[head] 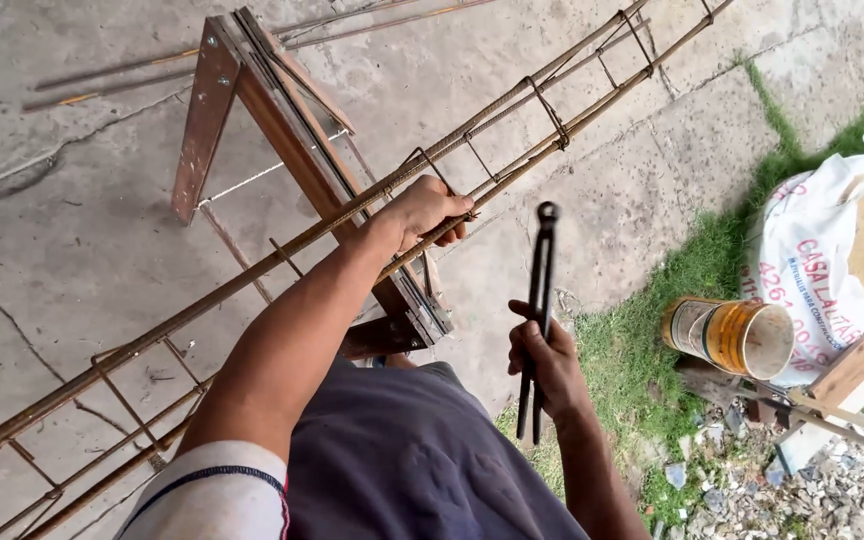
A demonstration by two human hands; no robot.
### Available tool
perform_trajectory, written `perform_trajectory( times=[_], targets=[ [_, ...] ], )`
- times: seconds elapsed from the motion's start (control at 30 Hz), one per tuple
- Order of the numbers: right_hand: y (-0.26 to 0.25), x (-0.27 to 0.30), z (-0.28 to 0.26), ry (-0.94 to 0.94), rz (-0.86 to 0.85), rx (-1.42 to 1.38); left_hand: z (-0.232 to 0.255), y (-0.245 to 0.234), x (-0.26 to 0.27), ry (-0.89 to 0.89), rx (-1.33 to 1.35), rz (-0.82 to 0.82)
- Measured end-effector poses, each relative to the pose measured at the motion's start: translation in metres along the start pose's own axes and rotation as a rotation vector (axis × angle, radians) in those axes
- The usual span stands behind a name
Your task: The person uses a rebar tying tool to twist and secure wire ties around the intersections of a rebar cage. They repeatedly position the tool, rotate the handles to tighten the wire, and move along the structure to fasten multiple joints.
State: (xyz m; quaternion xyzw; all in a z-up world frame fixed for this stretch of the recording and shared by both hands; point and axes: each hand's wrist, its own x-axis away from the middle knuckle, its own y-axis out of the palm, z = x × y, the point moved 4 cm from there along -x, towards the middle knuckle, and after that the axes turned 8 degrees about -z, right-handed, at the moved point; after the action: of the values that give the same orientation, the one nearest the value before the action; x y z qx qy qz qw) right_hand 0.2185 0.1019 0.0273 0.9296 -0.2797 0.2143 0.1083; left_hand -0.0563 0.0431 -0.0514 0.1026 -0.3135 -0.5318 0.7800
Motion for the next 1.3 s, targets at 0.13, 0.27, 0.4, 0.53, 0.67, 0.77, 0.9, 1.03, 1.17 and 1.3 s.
perform_trajectory(
  times=[0.13,0.27,0.4,0.53,0.67,0.77,0.9,1.03,1.17,1.3],
  targets=[
    [0.004,0.006,0.012,-0.058,-0.035,0.141,0.006,0.002,0.009,-0.010,-0.001,-0.014],
    [0.020,0.003,0.019,0.011,-0.128,0.051,0.014,0.004,0.014,-0.029,-0.013,-0.002],
    [0.028,0.001,0.017,0.004,-0.162,0.064,0.006,0.000,0.005,-0.047,-0.059,-0.007],
    [0.021,-0.009,0.029,-0.003,-0.078,0.002,0.004,-0.002,0.006,-0.034,-0.047,0.006],
    [0.030,-0.009,0.001,0.002,-0.101,0.037,0.005,0.000,0.007,-0.017,-0.042,0.014],
    [0.010,-0.019,0.006,-0.018,-0.055,0.048,0.003,0.000,0.004,0.005,-0.048,0.025],
    [0.025,-0.016,0.005,0.019,-0.149,0.104,0.009,0.006,0.016,0.004,-0.030,0.047],
    [0.029,-0.018,0.010,-0.002,-0.105,0.039,0.006,0.004,0.014,0.015,-0.027,0.065],
    [0.025,-0.017,0.000,0.024,-0.094,0.078,0.007,0.006,0.016,0.015,-0.009,0.057],
    [-0.014,-0.006,-0.029,0.071,0.016,0.094,0.000,0.006,0.010,0.030,0.000,0.061]
  ],
)
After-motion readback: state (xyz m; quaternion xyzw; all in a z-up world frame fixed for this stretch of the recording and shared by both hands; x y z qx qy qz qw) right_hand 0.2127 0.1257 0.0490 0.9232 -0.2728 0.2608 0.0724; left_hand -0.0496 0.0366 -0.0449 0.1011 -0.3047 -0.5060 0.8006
